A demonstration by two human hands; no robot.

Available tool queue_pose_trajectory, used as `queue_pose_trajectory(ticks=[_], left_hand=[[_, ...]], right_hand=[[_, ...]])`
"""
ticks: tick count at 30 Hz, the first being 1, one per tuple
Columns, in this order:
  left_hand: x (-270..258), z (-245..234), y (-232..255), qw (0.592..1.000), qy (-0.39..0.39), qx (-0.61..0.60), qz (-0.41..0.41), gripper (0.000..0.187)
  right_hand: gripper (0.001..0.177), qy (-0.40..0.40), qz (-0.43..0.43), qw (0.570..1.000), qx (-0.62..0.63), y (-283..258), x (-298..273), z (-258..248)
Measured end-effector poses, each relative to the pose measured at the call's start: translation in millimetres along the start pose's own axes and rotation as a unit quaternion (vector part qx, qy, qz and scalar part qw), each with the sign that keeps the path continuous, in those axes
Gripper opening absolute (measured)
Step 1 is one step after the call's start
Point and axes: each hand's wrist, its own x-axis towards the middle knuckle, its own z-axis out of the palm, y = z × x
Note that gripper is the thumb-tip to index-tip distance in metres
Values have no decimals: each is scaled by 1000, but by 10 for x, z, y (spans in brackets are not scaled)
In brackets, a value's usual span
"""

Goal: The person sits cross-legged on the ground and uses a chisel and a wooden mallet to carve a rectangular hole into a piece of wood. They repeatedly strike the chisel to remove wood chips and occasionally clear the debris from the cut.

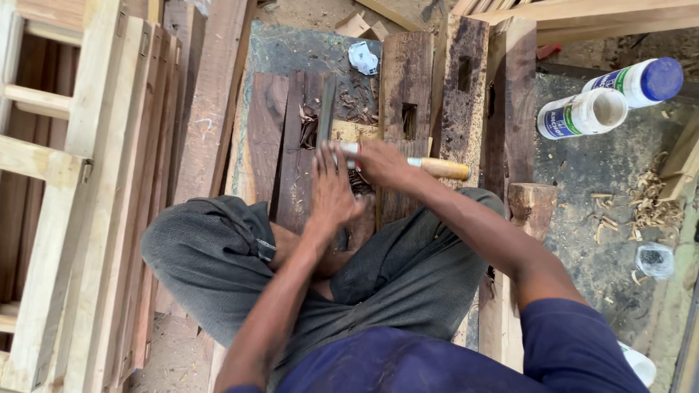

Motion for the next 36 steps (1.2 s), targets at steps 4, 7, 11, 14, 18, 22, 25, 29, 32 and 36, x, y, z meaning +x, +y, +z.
queue_pose_trajectory(ticks=[4, 7, 11, 14, 18, 22, 25, 29, 32, 36], left_hand=[[826, -375, -114, 986, -48, 153, 46, 136], [958, -627, -82, 992, -93, 84, 29, 135], [536, -408, -98, 990, -91, 102, 20, 130], [-59, -76, 25, 989, -18, 146, -4, 125], [165, -58, 27, 990, -101, 88, -31, 136], [899, -360, -75, 989, -91, 112, 20, 140], [1100, -531, -85, 991, -67, 112, 40, 136], [663, -342, -97, 980, -56, 188, 45, 131], [-144, -11, -80, 997, -3, 76, 12, 126], [-457, 22, -50, 994, 104, -23, 7, 115]], right_hand=[[46, 94, 52, 994, 2, 374, 438, -295], [67, 90, 40, 994, -43, 446, 533, -523], [34, 5, 66, 998, 5, 223, 307, -338], [17, -62, 99, 992, 45, -62, -28, -60], [25, 20, 19, 999, 36, 46, 51, -50], [41, 18, 73, 997, 11, 333, 401, -438], [54, 45, 70, 996, -15, 453, 514, -615], [19, 5, 101, 994, 34, 359, 342, -210], [32, 45, 29, 995, 86, 82, -3, 203], [58, 102, -59, 992, 42, -129, -226, 70]])
